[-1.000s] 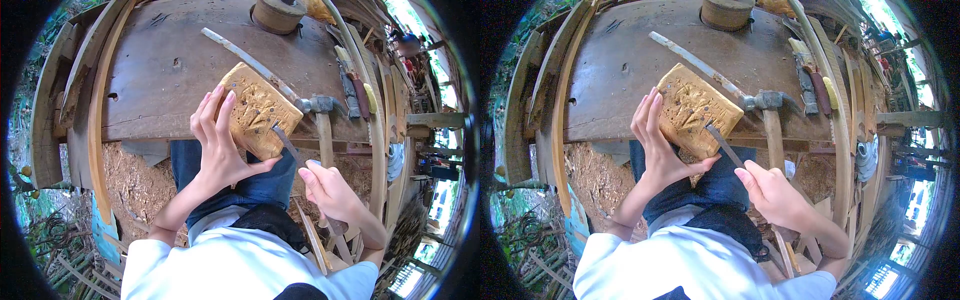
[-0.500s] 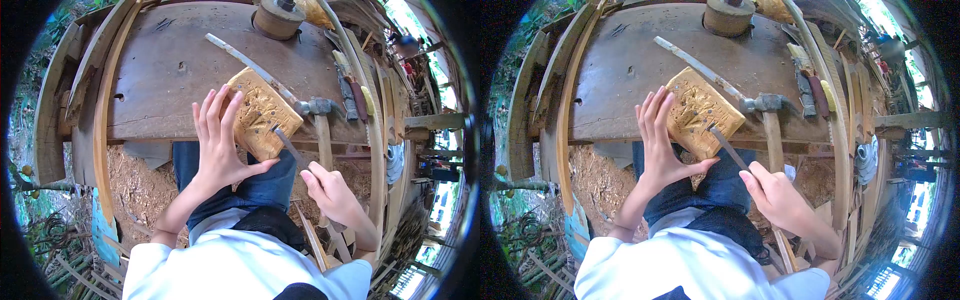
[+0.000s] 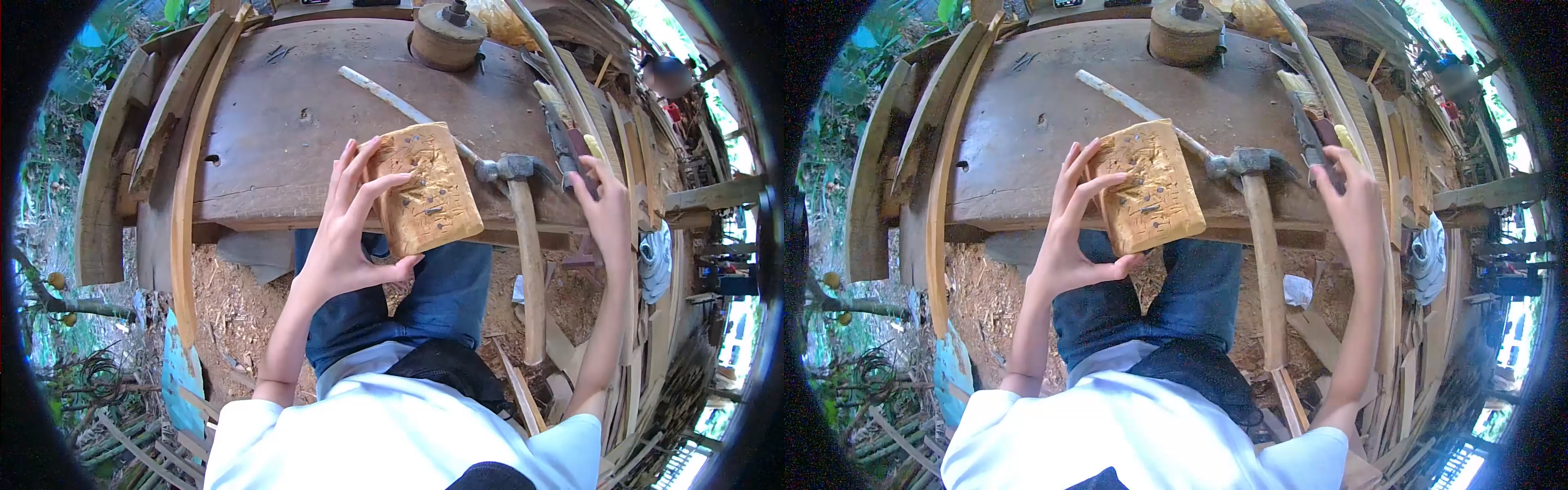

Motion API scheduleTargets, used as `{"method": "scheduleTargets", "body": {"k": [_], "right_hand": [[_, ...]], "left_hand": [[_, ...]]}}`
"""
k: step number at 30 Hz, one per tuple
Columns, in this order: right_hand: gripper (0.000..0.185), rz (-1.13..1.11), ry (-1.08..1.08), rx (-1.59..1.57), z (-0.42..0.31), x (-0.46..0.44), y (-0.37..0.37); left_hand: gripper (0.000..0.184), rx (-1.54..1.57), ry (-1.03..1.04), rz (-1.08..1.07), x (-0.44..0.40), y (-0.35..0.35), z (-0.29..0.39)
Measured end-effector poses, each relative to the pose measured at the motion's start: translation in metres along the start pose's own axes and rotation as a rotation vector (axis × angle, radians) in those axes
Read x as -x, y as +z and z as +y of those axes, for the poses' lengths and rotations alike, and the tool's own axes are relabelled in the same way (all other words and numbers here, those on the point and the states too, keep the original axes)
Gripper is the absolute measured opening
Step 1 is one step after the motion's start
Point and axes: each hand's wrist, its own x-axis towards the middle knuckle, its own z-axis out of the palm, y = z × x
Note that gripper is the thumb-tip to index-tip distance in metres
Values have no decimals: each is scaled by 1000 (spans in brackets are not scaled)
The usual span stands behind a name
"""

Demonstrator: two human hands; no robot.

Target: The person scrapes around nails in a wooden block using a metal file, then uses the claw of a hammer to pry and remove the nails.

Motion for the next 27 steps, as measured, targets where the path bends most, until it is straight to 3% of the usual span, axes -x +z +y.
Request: {"method": "scheduleTargets", "body": {"k": [4,8,15,20,24,26,27], "right_hand": [[34,121,-208,199,28,-29,21],[33,163,-177,354,22,-39,33],[29,228,-282,442,23,-48,45],[25,257,-307,311,15,-41,43],[24,167,-334,193,-37,0,16],[24,-63,-514,42,-57,18,4],[24,-68,-515,41,-62,25,6]], "left_hand": [[81,19,-8,6,0,0,0],[81,25,-15,5,0,0,0],[80,-32,12,24,0,0,3],[81,-31,-2,27,0,0,3],[81,28,6,-40,-1,-5,-1],[81,46,12,-74,-3,-14,-6],[82,14,51,-105,-4,-20,-9]]}}
